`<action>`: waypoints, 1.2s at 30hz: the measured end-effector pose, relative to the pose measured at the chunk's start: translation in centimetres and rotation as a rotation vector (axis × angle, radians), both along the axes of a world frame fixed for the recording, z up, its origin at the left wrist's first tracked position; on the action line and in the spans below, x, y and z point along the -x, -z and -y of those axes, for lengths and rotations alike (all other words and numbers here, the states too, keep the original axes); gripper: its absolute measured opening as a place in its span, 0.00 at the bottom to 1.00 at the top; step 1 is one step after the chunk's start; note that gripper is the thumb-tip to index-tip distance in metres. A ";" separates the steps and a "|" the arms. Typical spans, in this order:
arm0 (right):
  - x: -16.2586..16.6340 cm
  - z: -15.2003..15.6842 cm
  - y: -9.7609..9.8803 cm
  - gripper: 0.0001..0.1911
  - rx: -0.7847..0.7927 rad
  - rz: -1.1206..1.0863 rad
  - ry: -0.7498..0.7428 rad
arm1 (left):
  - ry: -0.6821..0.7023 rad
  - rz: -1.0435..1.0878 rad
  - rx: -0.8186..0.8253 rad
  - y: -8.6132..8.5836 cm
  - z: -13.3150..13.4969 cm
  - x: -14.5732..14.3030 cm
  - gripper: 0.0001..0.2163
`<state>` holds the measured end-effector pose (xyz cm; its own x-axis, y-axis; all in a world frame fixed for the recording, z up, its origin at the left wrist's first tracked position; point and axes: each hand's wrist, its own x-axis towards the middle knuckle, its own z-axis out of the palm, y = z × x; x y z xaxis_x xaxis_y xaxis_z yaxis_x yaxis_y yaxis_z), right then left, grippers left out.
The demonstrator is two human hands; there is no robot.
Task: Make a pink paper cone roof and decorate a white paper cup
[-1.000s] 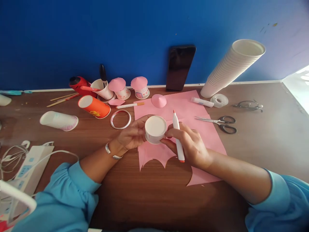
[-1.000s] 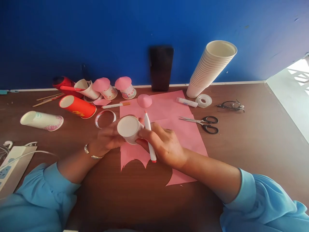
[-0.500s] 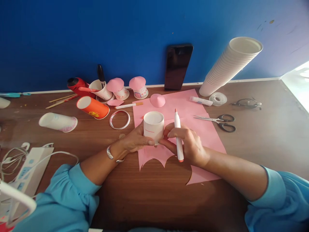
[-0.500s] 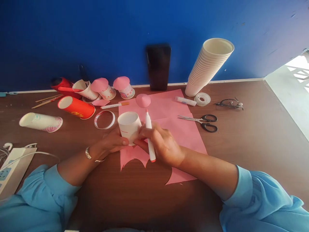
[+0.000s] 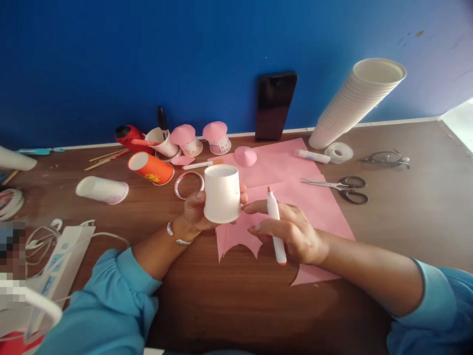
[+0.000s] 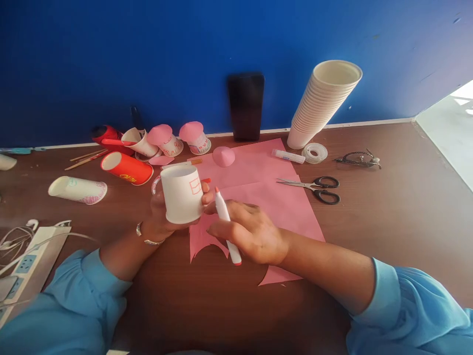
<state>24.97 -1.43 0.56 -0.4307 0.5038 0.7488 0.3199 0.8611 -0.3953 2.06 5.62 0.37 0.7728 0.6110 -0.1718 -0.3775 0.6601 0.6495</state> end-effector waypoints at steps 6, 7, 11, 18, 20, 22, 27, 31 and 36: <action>0.2 -1.1 1.1 0.14 0.244 -0.068 0.187 | -0.199 -0.172 -0.147 1.4 0.5 -1.1 0.28; 0.2 -1.3 1.2 0.14 0.278 -0.063 0.216 | -0.226 -0.208 -0.161 1.5 0.6 -1.4 0.26; -0.1 -1.9 1.2 0.10 0.325 -0.052 0.308 | -0.330 -0.319 -0.265 1.8 0.8 -2.0 0.25; -0.7 -1.9 0.9 0.17 0.183 -0.091 0.241 | -0.609 -0.896 -0.779 1.5 1.0 -2.2 0.30; -0.8 -1.9 0.9 0.17 0.176 -0.101 0.238 | -0.695 -0.972 -0.980 1.7 1.0 -2.1 0.32; -0.7 -1.9 1.0 0.17 0.198 -0.121 0.240 | -0.778 -0.989 -1.215 1.9 1.1 -2.0 0.32; -0.6 -1.9 1.3 0.16 0.264 -0.184 0.288 | -0.814 -1.062 -1.572 1.8 1.4 -1.6 0.28; -0.8 -2.1 1.3 0.17 0.291 -0.183 0.301 | -0.803 -1.009 -1.605 1.7 1.4 -1.5 0.28; -0.8 -2.1 0.8 0.19 0.237 -0.186 0.253 | -0.544 -0.723 -0.869 2.1 0.6 -1.5 0.26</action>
<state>25.79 0.67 -0.27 -0.1387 0.7448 0.6527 0.4149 0.6421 -0.6446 3.52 5.00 -1.72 0.2829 0.9443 0.1683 0.1573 -0.2188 0.9630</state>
